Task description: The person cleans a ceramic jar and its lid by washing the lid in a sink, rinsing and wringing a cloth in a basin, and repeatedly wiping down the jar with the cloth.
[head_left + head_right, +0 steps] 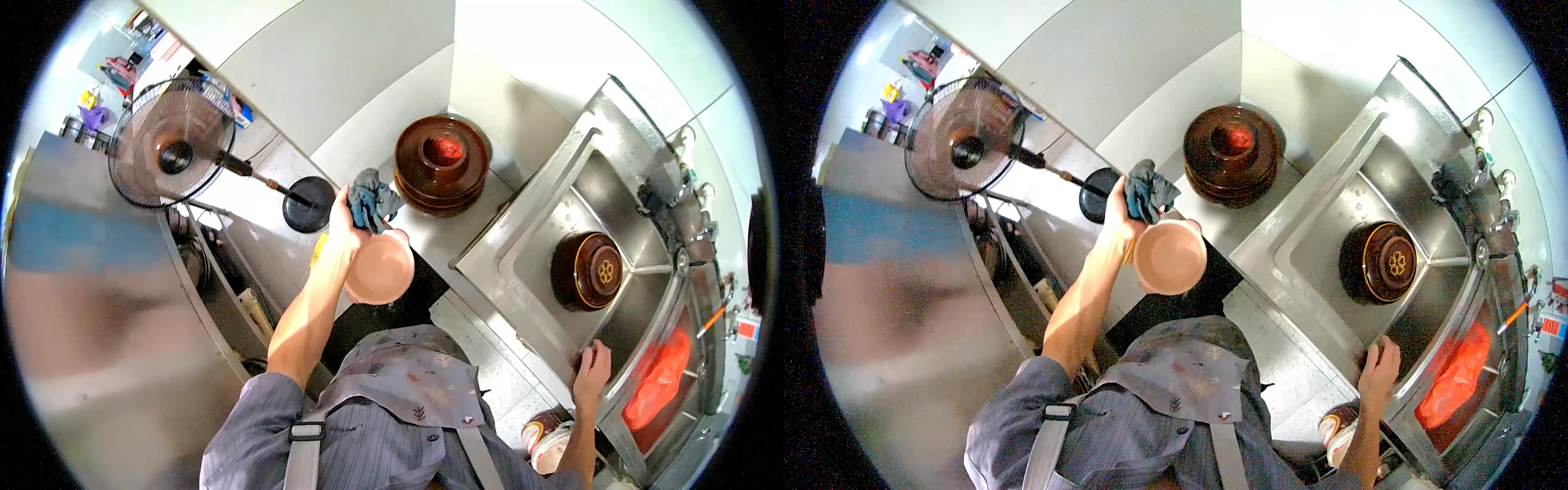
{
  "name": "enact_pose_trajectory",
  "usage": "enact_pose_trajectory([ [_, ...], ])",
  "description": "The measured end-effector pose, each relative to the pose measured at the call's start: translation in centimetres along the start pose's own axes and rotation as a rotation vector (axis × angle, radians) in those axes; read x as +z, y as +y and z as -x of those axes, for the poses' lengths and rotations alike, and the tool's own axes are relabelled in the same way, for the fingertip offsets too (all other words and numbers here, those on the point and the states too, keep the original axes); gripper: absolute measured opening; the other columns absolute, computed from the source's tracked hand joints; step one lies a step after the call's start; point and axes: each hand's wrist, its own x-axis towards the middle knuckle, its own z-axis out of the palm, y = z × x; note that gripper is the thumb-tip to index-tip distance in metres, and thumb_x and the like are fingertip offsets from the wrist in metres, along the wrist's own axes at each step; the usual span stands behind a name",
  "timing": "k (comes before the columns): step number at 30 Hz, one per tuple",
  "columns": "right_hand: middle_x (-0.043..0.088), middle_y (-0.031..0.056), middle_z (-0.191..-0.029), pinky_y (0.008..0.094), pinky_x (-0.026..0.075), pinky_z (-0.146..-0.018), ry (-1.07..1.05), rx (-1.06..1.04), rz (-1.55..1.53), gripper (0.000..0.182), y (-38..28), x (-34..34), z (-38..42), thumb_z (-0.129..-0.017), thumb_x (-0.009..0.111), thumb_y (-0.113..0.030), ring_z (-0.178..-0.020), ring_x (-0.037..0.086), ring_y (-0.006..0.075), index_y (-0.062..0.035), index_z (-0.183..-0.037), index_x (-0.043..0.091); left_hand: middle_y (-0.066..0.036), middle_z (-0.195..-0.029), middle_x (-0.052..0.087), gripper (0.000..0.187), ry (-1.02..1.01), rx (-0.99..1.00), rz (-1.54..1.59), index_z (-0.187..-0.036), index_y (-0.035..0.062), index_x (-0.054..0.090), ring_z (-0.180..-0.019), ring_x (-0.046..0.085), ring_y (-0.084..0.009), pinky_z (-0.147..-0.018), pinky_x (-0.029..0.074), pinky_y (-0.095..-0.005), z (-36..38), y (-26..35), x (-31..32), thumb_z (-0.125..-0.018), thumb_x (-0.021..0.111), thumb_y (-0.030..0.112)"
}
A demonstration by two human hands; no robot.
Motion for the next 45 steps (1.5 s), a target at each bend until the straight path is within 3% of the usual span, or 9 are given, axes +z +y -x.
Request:
enact_pose_trajectory([
  [15, 0.064, 0.0204, -0.098, 0.0454, 0.049, -0.083, 0.042, 0.082, 0.012, 0.024, 0.4, 0.3, 0.4, -0.097, 0.054, -0.017, -0.091, 0.061, 0.0402, 0.0029, -0.105, 0.064, -0.016, -0.13, 0.063, 0.052, -0.112, -0.132, -0.084, -0.136, 0.0073, 0.054, -0.115, 0.062, -0.0373, -0.096, 0.049, -0.0617, -7.4, -1.9, 1.3, -0.107, 0.036, 0.046],
  [24, 0.062, 0.02, -0.113, 0.0453, 0.048, -0.094, 0.316, 0.004, 0.252, 0.024, -6.6, -0.4, -3.6, -0.097, 0.06, -0.011, -0.106, 0.06, 0.0383, 0.0019, -0.117, 0.062, -0.016, -0.123, 0.067, 0.047, -0.098, -0.198, -0.08, -0.127, 0.0024, 0.061, -0.112, 0.065, -0.0323, -0.103, 0.05, -0.0501, -9.2, -0.8, 3.5, -0.108, 0.037, 0.039],
  [30, 0.069, 0.014, -0.111, 0.0373, 0.055, -0.087, 0.127, -0.28, -0.405, 0.028, -31.8, 4.8, -11.3, -0.092, 0.067, -0.014, -0.099, 0.069, 0.0264, -0.003, -0.117, 0.067, -0.012, -0.122, 0.068, 0.044, -0.278, -0.26, -0.123, -0.122, 0.005, 0.064, -0.111, 0.065, -0.031, -0.105, 0.049, -0.0503, -13.3, -0.9, 1.4, -0.107, 0.043, 0.04],
  [32, 0.057, 0.0151, -0.135, 0.0405, 0.053, -0.094, -0.12, -0.217, -0.481, 0.044, -37.9, 9.9, -13.0, -0.092, 0.069, -0.027, -0.118, 0.061, 0.0307, -0.0039, -0.129, 0.06, -0.01, -0.116, 0.069, 0.04, -0.146, -0.266, -0.187, -0.122, 0.0049, 0.063, -0.104, 0.067, -0.0273, -0.095, 0.054, -0.0458, -8.8, 0.8, 4.0, -0.105, 0.051, 0.038],
  [36, 0.032, 0.0258, -0.153, 0.0445, 0.038, -0.112, -0.177, 0.038, -0.559, 0.099, -43.5, 21.2, -15.7, -0.081, 0.081, -0.039, -0.139, 0.041, 0.0384, 0.0, -0.155, 0.027, -0.009, -0.111, 0.069, 0.036, -0.152, -0.328, -0.367, -0.116, 0.0056, 0.064, -0.099, 0.068, -0.0266, -0.088, 0.056, -0.0448, -6.5, 4.0, 3.4, -0.106, 0.05, 0.038],
  [38, 0.042, 0.0215, -0.149, 0.0421, 0.042, -0.108, -0.107, 0.089, -0.607, 0.091, -45.6, 22.1, -15.6, -0.083, 0.08, -0.032, -0.135, 0.047, 0.0337, -0.0023, -0.154, 0.031, -0.009, -0.111, 0.069, 0.035, -0.226, -0.328, -0.352, -0.114, 0.0079, 0.064, -0.099, 0.068, -0.0269, -0.088, 0.056, -0.0461, -7.6, 5.6, 1.8, -0.106, 0.049, 0.038],
  [41, 0.065, 0.0037, -0.121, 0.0312, 0.052, -0.09, -0.16, 0.181, -1.381, 0.07, -44.9, 24.7, -16.6, -0.089, 0.072, -0.016, -0.107, 0.062, 0.0165, -0.005, -0.151, 0.042, -0.009, -0.11, 0.068, 0.034, -0.256, -0.344, -0.482, -0.111, 0.0117, 0.064, -0.097, 0.067, -0.0268, -0.084, 0.056, -0.0492, -8.3, 9.6, 0.1, -0.107, 0.046, 0.04],
  [44, 0.063, 0.0034, -0.127, 0.0243, 0.048, -0.076, -0.326, 0.516, -1.594, 0.056, -43.1, 24.0, -17.0, -0.094, 0.062, -0.021, -0.096, 0.062, 0.0133, -0.0111, -0.147, 0.048, -0.009, -0.109, 0.068, 0.033, -0.276, -0.345, -0.503, -0.112, 0.0127, 0.064, -0.097, 0.067, -0.0263, -0.082, 0.056, -0.0482, -8.7, 11.6, 0.1, -0.107, 0.047, 0.041],
  [45, 0.062, 0.0015, -0.131, 0.0331, 0.048, -0.083, -0.302, 0.508, -1.741, 0.051, -43.3, 24.1, -17.0, -0.097, 0.059, -0.032, -0.104, 0.062, 0.0166, -0.0164, -0.145, 0.05, -0.01, -0.108, 0.069, 0.033, -0.312, -0.33, -0.429, -0.112, 0.0134, 0.064, -0.097, 0.068, -0.0258, -0.081, 0.056, -0.0469, -8.4, 11.9, 0.5, -0.106, 0.048, 0.042],
])
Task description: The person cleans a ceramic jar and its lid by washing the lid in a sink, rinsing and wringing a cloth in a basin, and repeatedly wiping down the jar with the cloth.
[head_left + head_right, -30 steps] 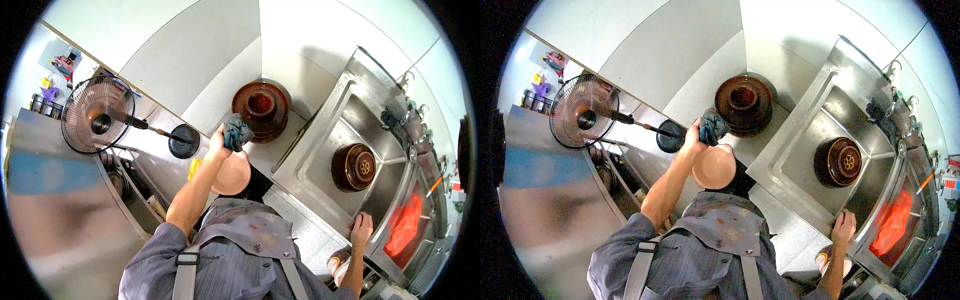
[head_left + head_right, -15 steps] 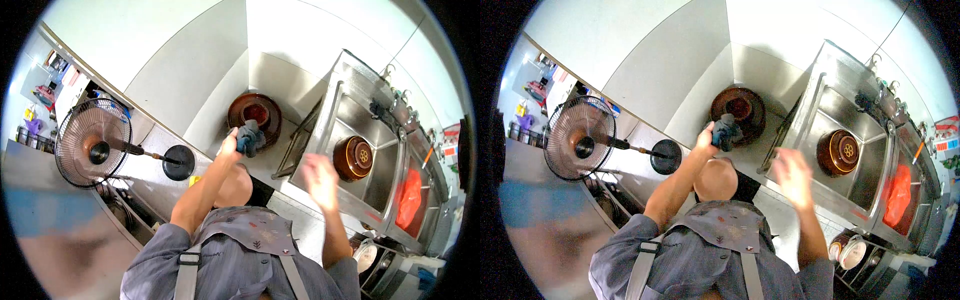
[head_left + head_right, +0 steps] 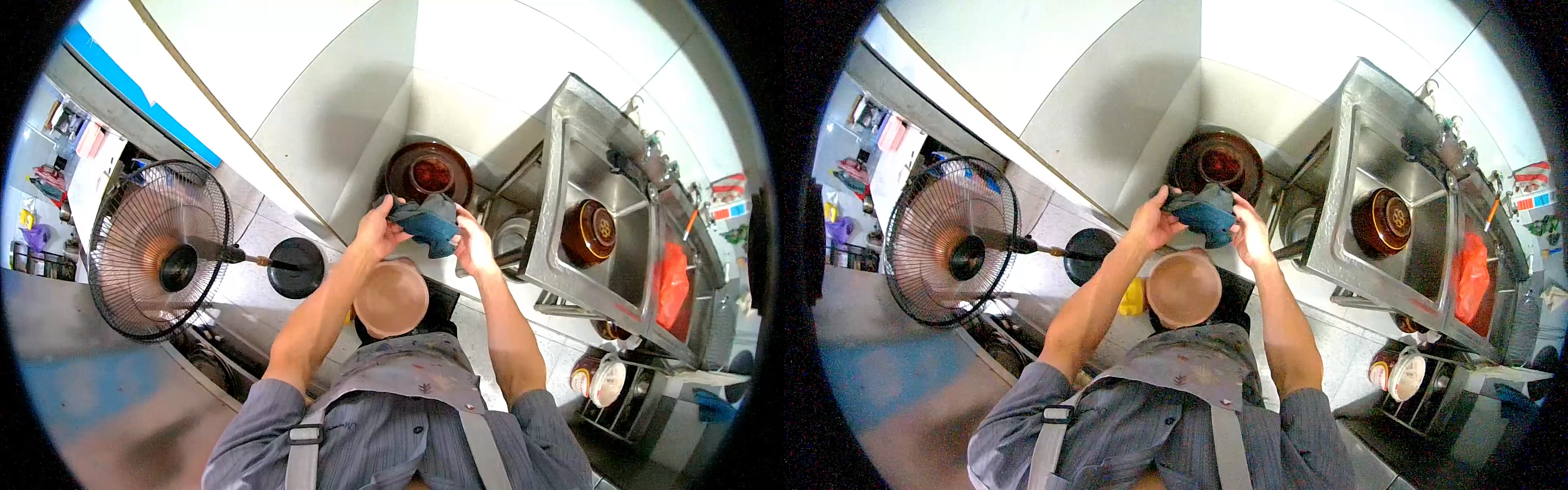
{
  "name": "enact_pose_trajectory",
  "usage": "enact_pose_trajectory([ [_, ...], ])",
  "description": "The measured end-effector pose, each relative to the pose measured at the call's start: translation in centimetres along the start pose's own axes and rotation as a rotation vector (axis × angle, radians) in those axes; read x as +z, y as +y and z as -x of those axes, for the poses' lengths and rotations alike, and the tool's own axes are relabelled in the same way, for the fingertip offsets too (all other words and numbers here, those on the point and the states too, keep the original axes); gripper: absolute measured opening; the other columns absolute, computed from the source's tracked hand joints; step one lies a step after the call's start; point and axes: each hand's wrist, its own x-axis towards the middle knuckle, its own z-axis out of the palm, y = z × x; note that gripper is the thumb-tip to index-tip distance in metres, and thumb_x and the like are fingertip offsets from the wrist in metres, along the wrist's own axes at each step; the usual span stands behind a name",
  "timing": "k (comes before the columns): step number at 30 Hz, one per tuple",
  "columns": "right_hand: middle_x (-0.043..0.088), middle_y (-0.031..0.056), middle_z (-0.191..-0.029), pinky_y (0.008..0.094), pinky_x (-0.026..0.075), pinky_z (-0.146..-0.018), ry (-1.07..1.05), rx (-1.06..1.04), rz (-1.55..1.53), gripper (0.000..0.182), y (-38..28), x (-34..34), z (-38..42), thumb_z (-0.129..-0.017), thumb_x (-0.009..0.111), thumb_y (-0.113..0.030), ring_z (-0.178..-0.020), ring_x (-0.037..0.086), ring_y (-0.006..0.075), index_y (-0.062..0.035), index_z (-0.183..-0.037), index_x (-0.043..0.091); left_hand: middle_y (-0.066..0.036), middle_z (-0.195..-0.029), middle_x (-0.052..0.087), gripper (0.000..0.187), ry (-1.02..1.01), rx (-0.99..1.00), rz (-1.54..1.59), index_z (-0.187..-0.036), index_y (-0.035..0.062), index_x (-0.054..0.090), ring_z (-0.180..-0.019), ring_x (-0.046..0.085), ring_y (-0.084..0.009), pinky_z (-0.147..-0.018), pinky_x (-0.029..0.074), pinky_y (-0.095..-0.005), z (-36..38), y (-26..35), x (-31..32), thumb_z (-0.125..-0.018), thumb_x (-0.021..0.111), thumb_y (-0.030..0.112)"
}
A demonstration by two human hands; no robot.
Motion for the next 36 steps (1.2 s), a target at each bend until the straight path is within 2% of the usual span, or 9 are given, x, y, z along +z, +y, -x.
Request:
enact_pose_trajectory([
  [4, 0.061, -0.0016, -0.133, 0.0559, 0.038, -0.099, -0.077, 0.141, -0.006, 0.056, -0.1, 0.0, -0.2, -0.1, 0.055, -0.049, -0.118, 0.059, 0.0208, -0.0201, -0.147, 0.047, -0.009, -0.104, 0.072, 0.035, -0.116, 0.07, 0.068, -0.11, 0.0118, 0.065, -0.096, 0.069, -0.0245, -0.084, 0.056, -0.0426, 0.8, 0.8, 2.1, -0.106, 0.049, 0.042],
  [9, 0.061, 0.0098, -0.126, 0.0384, 0.053, -0.088, -0.141, 0.133, 0.162, 0.053, 0.1, -1.1, -2.0, -0.096, 0.064, -0.02, -0.103, 0.065, 0.0232, -0.0046, -0.144, 0.047, -0.011, -0.105, 0.071, 0.034, -0.189, 0.258, 0.074, -0.111, 0.0058, 0.064, -0.094, 0.07, -0.0244, -0.086, 0.058, -0.0411, 2.1, 2.3, 6.0, -0.105, 0.052, 0.037],
  [12, 0.062, 0.011, -0.123, 0.0393, 0.053, -0.089, -0.117, 0.1, 0.274, 0.057, 0.2, -3.6, -3.4, -0.091, 0.068, -0.019, -0.103, 0.065, 0.0247, -0.0022, -0.142, 0.049, -0.006, -0.099, 0.072, 0.031, -0.165, 0.439, -0.226, -0.11, 0.0055, 0.066, -0.084, 0.072, -0.0176, -0.069, 0.062, -0.0331, 3.2, 4.0, 8.8, -0.105, 0.054, 0.033],
  [17, 0.055, 0.0226, -0.132, 0.0476, 0.044, -0.104, 0.066, -0.762, 1.095, 0.081, -2.1, -1.0, -1.1, -0.079, 0.083, -0.033, -0.121, 0.055, 0.0384, -0.0011, -0.144, 0.046, -0.003, -0.097, 0.072, 0.032, 0.017, 0.594, -0.527, -0.111, 0.0083, 0.067, -0.084, 0.071, -0.0133, -0.069, 0.063, -0.0312, 6.0, 4.2, 14.4, -0.103, 0.057, 0.038],
  [19, 0.049, 0.0258, -0.138, 0.0495, 0.039, -0.108, 0.044, -0.792, 1.127, 0.084, -2.9, 0.3, -1.7, -0.079, 0.081, -0.04, -0.126, 0.049, 0.0437, -0.0023, -0.145, 0.045, -0.003, -0.097, 0.072, 0.034, -0.053, 0.599, -0.52, -0.114, 0.0079, 0.067, -0.087, 0.071, -0.0129, -0.069, 0.063, -0.0316, 7.1, 3.8, 16.2, -0.103, 0.057, 0.039],
  [23, 0.067, 0.0272, -0.108, 0.0497, 0.051, -0.088, 0.02, -0.693, 1.211, 0.045, -4.5, 1.3, -4.0, -0.087, 0.072, -0.031, -0.1, 0.063, 0.0473, 0.0031, -0.116, 0.065, -0.002, -0.099, 0.072, 0.038, -0.037, 0.681, -0.857, -0.113, 0.0063, 0.07, -0.092, 0.067, -0.0105, -0.079, 0.057, -0.0311, 8.5, 5.1, 18.0, -0.103, 0.058, 0.041],
  [29, 0.069, 0.0304, -0.106, 0.0452, 0.051, -0.086, 0.061, -0.54, 1.111, 0.034, -13.9, 4.0, -3.2, -0.088, 0.065, -0.018, -0.098, 0.068, 0.0432, 0.0018, -0.115, 0.07, 0.001, -0.09, 0.068, 0.038, -0.007, 1.038, -1.008, -0.11, 0.0054, 0.071, -0.077, 0.06, -0.0086, -0.07, 0.05, -0.0256, 7.4, 8.9, 15.7, -0.103, 0.058, 0.04],
  [32, 0.073, 0.0248, -0.101, 0.0418, 0.051, -0.085, 0.11, -0.393, 1.04, 0.033, -17.6, 6.0, -3.2, -0.088, 0.063, -0.016, -0.094, 0.07, 0.036, 0.0013, -0.115, 0.071, -0.003, -0.09, 0.068, 0.041, 0.203, 0.688, -0.885, -0.11, 0.0044, 0.069, -0.073, 0.062, -0.0103, -0.065, 0.05, -0.0268, 7.1, 10.9, 13.4, -0.103, 0.056, 0.043],
  [36, 0.073, 0.0148, -0.096, 0.0365, 0.05, -0.076, 0.122, -0.359, 0.784, 0.032, -20.7, 7.6, -5.2, -0.091, 0.053, -0.006, -0.083, 0.066, 0.024, 0.0079, -0.115, 0.068, -0.007, -0.102, 0.07, 0.045, 0.064, 0.526, -0.687, -0.122, 0.0039, 0.062, -0.076, 0.066, -0.0141, -0.066, 0.053, -0.0283, 4.9, 9.6, 10.1, -0.102, 0.057, 0.043],
])
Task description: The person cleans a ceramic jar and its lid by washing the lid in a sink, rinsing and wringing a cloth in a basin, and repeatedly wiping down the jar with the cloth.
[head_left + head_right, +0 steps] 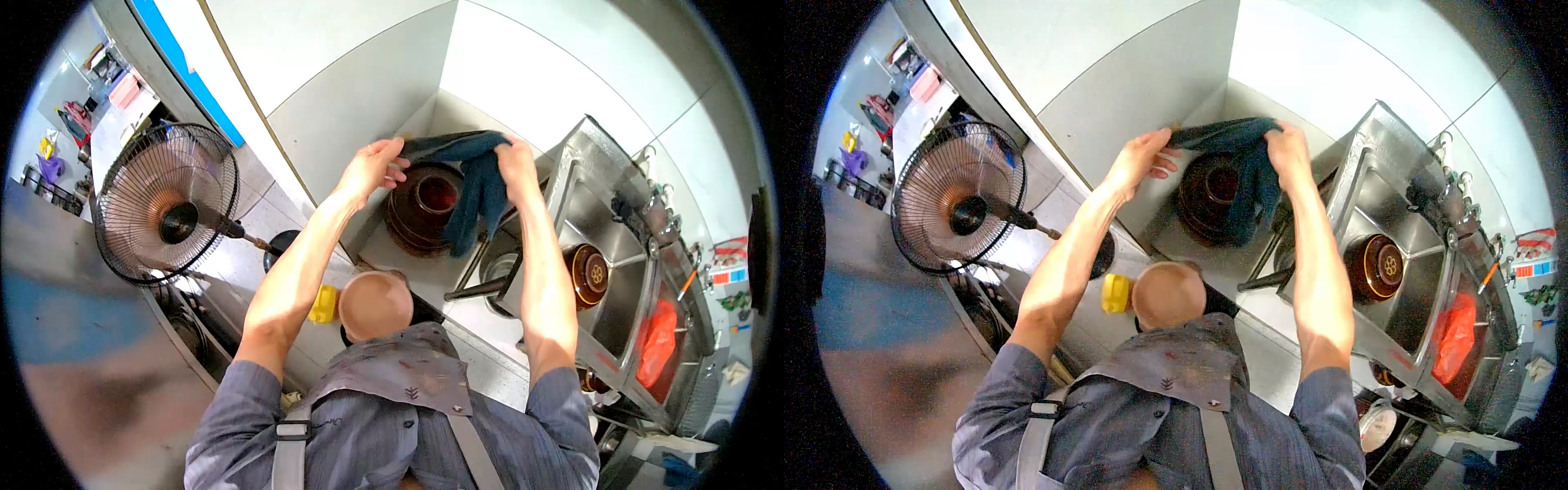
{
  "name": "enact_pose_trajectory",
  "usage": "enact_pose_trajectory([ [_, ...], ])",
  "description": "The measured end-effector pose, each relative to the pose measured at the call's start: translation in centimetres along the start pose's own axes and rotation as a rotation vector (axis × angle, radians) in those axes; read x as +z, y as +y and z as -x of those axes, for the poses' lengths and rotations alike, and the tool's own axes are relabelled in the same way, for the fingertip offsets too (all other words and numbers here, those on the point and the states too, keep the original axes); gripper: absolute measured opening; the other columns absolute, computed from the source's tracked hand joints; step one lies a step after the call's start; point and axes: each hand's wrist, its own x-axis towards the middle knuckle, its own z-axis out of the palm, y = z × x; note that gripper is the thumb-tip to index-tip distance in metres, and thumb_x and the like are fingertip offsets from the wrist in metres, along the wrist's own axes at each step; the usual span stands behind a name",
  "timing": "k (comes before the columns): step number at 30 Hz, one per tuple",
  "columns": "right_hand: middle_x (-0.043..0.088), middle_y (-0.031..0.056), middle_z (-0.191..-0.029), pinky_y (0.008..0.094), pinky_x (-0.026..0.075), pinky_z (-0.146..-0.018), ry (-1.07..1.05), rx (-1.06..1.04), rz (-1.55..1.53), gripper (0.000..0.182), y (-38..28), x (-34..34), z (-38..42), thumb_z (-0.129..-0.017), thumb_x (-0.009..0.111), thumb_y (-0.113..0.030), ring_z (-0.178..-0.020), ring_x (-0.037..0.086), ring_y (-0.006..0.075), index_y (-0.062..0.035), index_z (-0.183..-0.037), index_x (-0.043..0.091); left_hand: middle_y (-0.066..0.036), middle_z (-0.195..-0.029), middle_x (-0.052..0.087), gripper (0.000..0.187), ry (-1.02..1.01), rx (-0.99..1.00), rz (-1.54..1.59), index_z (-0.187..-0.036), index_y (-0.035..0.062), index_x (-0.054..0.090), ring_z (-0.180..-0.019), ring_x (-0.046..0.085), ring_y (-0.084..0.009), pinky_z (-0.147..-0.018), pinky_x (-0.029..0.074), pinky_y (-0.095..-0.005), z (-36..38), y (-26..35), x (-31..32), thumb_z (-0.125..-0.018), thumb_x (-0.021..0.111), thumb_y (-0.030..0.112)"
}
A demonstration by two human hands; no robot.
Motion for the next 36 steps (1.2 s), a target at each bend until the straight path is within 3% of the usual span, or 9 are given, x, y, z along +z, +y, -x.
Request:
enact_pose_trajectory([
  [5, 0.071, 0.0113, -0.096, 0.0333, 0.05, -0.08, -0.032, -0.061, -0.06, 0.032, 0.0, -0.9, -7.3, -0.091, 0.048, -0.002, -0.086, 0.065, 0.0211, 0.0079, -0.113, 0.067, -0.005, -0.102, 0.069, 0.039, 0.063, -0.094, -0.066, -0.125, 0.0067, 0.062, -0.075, 0.067, -0.0127, -0.066, 0.055, -0.0271, -1.0, -6.2, -1.7, -0.101, 0.058, 0.038],
  [12, 0.07, 0.0129, -0.098, 0.0348, 0.048, -0.081, -0.223, -0.004, -0.007, 0.032, 7.7, -1.2, -19.6, -0.093, 0.049, -0.004, -0.086, 0.063, 0.022, 0.0076, -0.12, 0.063, -0.005, -0.092, 0.067, 0.032, 0.335, -0.307, 0.321, -0.121, 0.0036, 0.059, -0.062, 0.064, -0.0117, -0.05, 0.052, -0.0231, -0.7, -19.0, -1.6, -0.098, 0.066, 0.024],
  [17, 0.067, 0.0134, -0.096, 0.0356, 0.047, -0.078, -0.113, 0.044, 0.24, 0.045, 14.5, 2.5, -24.3, -0.092, 0.051, -0.007, -0.084, 0.058, 0.0214, 0.0053, -0.135, 0.057, -0.006, -0.095, 0.069, 0.039, 0.418, -0.381, 0.287, -0.128, 0.0012, 0.057, -0.069, 0.066, -0.0147, -0.057, 0.053, -0.0282, -0.8, -27.4, 0.3, -0.097, 0.066, 0.024],
  [22, 0.071, 0.0104, -0.095, 0.0313, 0.051, -0.074, -0.178, -0.013, 0.208, 0.037, 20.8, 9.1, -23.5, -0.088, 0.051, -0.004, -0.081, 0.064, 0.0202, 0.0048, -0.121, 0.066, -0.004, -0.095, 0.069, 0.032, 0.361, -0.451, 0.296, -0.121, 0.0048, 0.064, -0.075, 0.065, -0.0141, -0.066, 0.051, -0.0281, -1.4, -31.6, 0.2, -0.095, 0.068, 0.024],
  [25, 0.071, 0.012, -0.092, 0.0309, 0.05, -0.072, -0.144, -0.111, 0.12, 0.04, 28.9, 13.4, -26.7, -0.088, 0.051, -0.004, -0.079, 0.063, 0.0196, -0.0006, -0.126, 0.066, -0.002, -0.092, 0.068, 0.033, 0.365, -0.455, 0.174, -0.121, 0.0034, 0.064, -0.075, 0.063, -0.0125, -0.065, 0.049, -0.0269, -2.9, -34.3, -1.4, -0.095, 0.067, 0.023],
  [27, 0.071, 0.0142, -0.094, 0.0338, 0.051, -0.077, -0.146, 0.021, 0.309, 0.043, 28.1, 16.2, -23.3, -0.089, 0.05, -0.006, -0.082, 0.063, 0.0237, -0.0031, -0.13, 0.063, -0.009, -0.103, 0.072, 0.037, 0.331, -0.346, -0.074, -0.122, 0.002, 0.067, -0.082, 0.066, -0.0164, -0.071, 0.054, -0.0338, -4.5, -36.9, -2.8, -0.092, 0.066, 0.024],
  [29, 0.07, 0.0222, -0.111, 0.0396, 0.051, -0.094, -0.176, -0.147, 0.59, 0.047, 34.4, 18.5, -24.7, -0.093, 0.053, -0.021, -0.103, 0.066, 0.0383, -0.005, -0.137, 0.058, -0.011, -0.103, 0.073, 0.038, 0.323, -0.29, -0.149, -0.122, 0.0028, 0.067, -0.084, 0.067, -0.0179, -0.075, 0.054, -0.0339, -5.3, -37.7, -3.6, -0.092, 0.066, 0.026],
  [33, 0.06, 0.024, -0.134, 0.0486, 0.047, -0.103, -0.516, -0.28, 1.359, 0.046, 36.7, 23.0, -21.0, -0.094, 0.051, -0.028, -0.124, 0.057, 0.0397, -0.003, -0.132, 0.059, -0.016, -0.104, 0.071, 0.038, 0.3, -0.042, -0.404, -0.121, 0.0021, 0.066, -0.092, 0.067, -0.0291, -0.085, 0.053, -0.0387, -8.4, -39.7, -3.8, -0.092, 0.065, 0.025],
  [36, 0.063, 0.0195, -0.133, 0.0491, 0.035, -0.11, -0.481, -0.407, 1.529, 0.046, 40.8, 25.4, -19.8, -0.094, 0.047, -0.032, -0.126, 0.057, 0.0367, -0.0051, -0.127, 0.065, -0.019, -0.109, 0.067, 0.036, 0.389, 0.207, -0.491, -0.121, 0.0011, 0.064, -0.099, 0.065, -0.0347, -0.091, 0.05, -0.042, -12.5, -44.2, -3.2, -0.093, 0.062, 0.022],
])
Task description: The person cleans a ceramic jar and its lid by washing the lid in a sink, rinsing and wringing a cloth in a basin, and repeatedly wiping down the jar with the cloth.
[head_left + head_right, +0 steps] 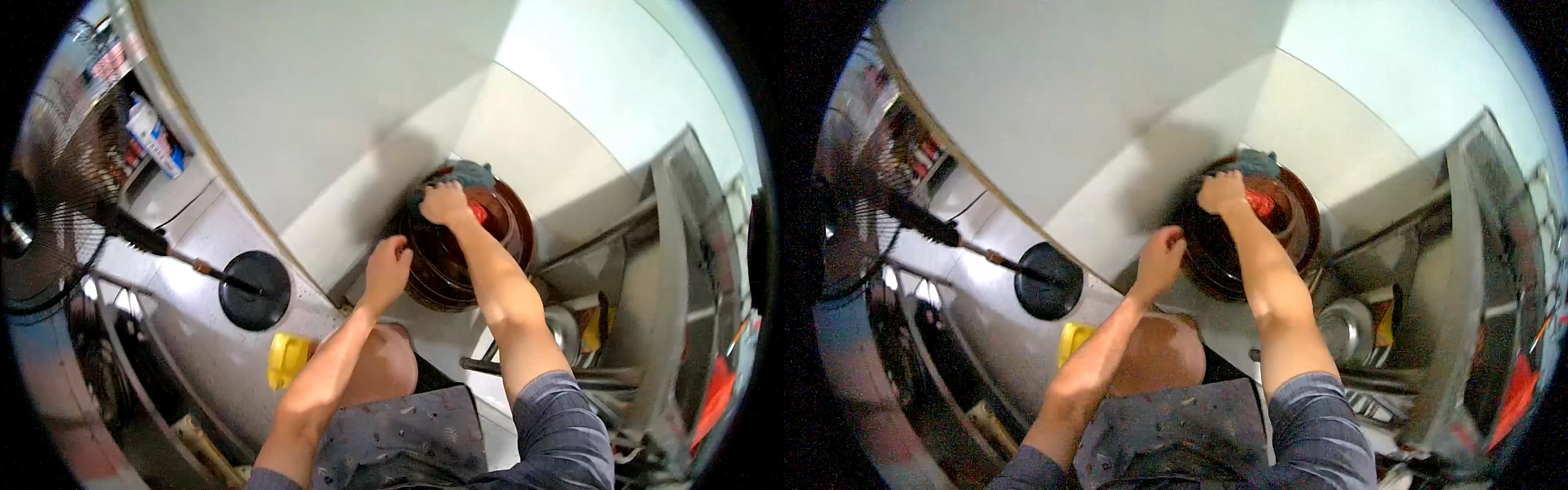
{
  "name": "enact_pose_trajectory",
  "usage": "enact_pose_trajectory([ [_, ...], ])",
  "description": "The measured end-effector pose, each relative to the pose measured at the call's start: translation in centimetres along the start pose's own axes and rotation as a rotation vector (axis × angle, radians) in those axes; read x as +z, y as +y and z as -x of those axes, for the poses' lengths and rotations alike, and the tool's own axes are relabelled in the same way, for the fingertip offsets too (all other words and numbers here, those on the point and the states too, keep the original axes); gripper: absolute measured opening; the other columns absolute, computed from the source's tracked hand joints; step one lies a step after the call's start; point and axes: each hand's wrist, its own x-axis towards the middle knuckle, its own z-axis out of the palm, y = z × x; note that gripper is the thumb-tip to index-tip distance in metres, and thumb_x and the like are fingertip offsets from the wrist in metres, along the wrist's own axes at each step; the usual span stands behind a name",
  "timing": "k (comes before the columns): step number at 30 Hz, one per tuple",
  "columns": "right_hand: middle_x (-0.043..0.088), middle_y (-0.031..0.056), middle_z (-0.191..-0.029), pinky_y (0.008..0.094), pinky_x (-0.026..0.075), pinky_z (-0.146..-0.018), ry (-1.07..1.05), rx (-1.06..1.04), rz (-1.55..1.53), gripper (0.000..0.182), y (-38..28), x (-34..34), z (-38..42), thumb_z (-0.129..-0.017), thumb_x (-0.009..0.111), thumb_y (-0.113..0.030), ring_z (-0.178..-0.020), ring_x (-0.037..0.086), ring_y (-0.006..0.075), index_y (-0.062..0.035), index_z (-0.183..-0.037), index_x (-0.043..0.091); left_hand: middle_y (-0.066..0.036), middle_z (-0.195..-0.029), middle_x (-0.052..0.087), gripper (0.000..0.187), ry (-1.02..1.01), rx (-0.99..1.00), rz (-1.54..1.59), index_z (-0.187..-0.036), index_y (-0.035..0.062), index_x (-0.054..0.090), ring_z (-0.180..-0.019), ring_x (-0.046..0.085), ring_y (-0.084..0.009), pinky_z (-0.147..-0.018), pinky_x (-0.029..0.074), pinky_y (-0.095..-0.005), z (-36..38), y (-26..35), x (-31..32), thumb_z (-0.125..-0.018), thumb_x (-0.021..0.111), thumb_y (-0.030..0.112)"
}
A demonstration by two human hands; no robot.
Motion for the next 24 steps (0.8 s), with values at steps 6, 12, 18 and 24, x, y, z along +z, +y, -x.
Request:
enact_pose_trajectory([
  [6, 0.074, 0.0169, -0.108, 0.0422, 0.042, -0.099, 0.128, -0.134, 0.055, 0.033, -2.2, 1.7, 3.4, -0.088, 0.049, -0.021, -0.105, 0.07, 0.0316, -0.0065, -0.1, 0.076, -0.018, -0.122, 0.063, 0.039, 0.269, -0.013, 0.502, -0.125, -0.004, 0.061, -0.114, 0.059, -0.03, -0.1, 0.044, -0.0396, -4.8, -5.9, 6.7, -0.1, 0.052, 0.025],
  [12, 0.074, 0.0234, -0.095, 0.047, 0.054, -0.088, 0.383, -0.237, -0.06, 0.027, -2.5, 4.4, 6.2, -0.085, 0.052, -0.014, -0.094, 0.072, 0.0387, -0.001, -0.094, 0.075, -0.014, -0.131, 0.058, 0.056, 0.103, -0.034, 0.976, -0.136, 0.0004, 0.054, -0.119, 0.054, -0.0237, -0.102, 0.042, -0.0384, -7.2, -6.6, 8.5, -0.101, 0.054, 0.044],
  [18, 0.072, 0.026, -0.091, 0.0483, 0.054, -0.083, 0.314, -0.21, -0.233, 0.026, -2.3, 4.3, 11.1, -0.079, 0.053, -0.006, -0.089, 0.071, 0.0406, 0.0004, -0.095, 0.072, -0.016, -0.135, 0.057, 0.053, 0.022, -0.219, 0.805, -0.142, -0.0014, 0.047, -0.12, 0.055, -0.026, -0.101, 0.044, -0.0419, -7.7, -3.2, 7.4, -0.098, 0.06, 0.026],
  [24, 0.07, 0.0279, -0.096, 0.0492, 0.052, -0.088, 0.278, -0.143, -0.351, 0.032, -1.2, 4.2, 15.8, -0.076, 0.052, -0.003, -0.097, 0.067, 0.0431, 0.0001, -0.103, 0.07, -0.017, -0.126, 0.064, 0.055, -0.061, -0.103, 0.465, -0.144, -0.0034, 0.045, -0.112, 0.062, -0.0263, -0.096, 0.049, -0.0375, -9.5, -4.1, 7.5, -0.09, 0.053, 0.002],
])
